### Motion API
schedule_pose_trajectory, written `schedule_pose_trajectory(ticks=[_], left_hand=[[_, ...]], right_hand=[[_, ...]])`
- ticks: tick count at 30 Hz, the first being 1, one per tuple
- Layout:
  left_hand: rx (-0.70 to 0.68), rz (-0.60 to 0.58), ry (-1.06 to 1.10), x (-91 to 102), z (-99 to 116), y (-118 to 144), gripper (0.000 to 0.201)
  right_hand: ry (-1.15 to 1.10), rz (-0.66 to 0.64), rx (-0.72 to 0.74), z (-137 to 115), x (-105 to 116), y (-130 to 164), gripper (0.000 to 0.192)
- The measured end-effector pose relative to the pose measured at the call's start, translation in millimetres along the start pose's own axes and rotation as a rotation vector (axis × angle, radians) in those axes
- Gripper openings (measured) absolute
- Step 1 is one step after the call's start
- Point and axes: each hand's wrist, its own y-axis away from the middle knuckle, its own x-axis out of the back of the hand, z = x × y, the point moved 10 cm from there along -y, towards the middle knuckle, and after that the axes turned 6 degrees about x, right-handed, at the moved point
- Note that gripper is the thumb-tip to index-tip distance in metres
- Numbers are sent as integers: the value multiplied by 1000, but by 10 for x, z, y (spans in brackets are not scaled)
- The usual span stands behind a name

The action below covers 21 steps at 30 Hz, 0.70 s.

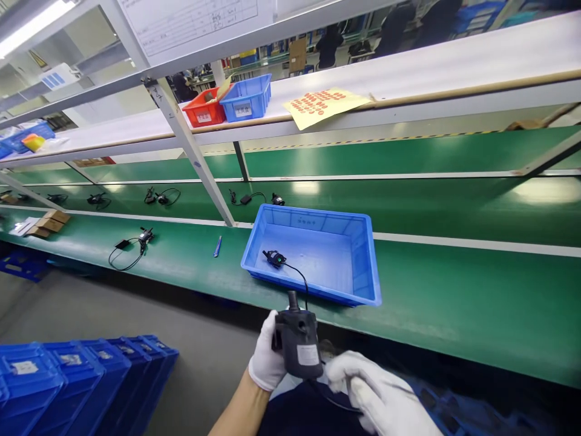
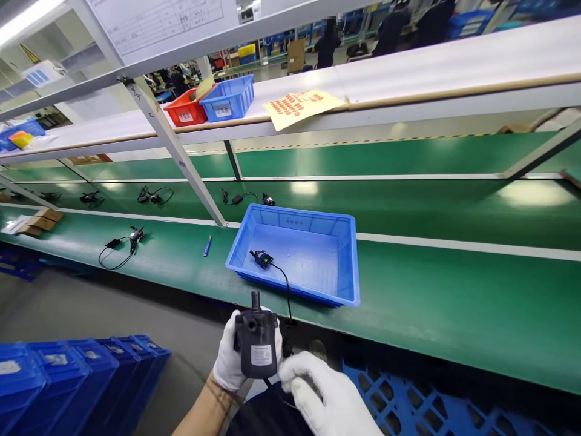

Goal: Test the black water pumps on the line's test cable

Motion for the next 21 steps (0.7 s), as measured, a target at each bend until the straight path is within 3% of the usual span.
schedule_pose_trajectory(ticks=[3,7,11,21], left_hand=[[-319,156,-410,2,324,218,67],[-688,231,-968,-244,554,517,90],[-761,234,-1156,-303,482,556,102],[-768,232,-1155,-300,441,437,105]], right_hand=[[-142,13,-54,211,33,-35,58],[-185,14,40,207,97,-85,62],[-201,-29,105,88,128,-98,67],[-152,-38,49,164,218,-119,74]])
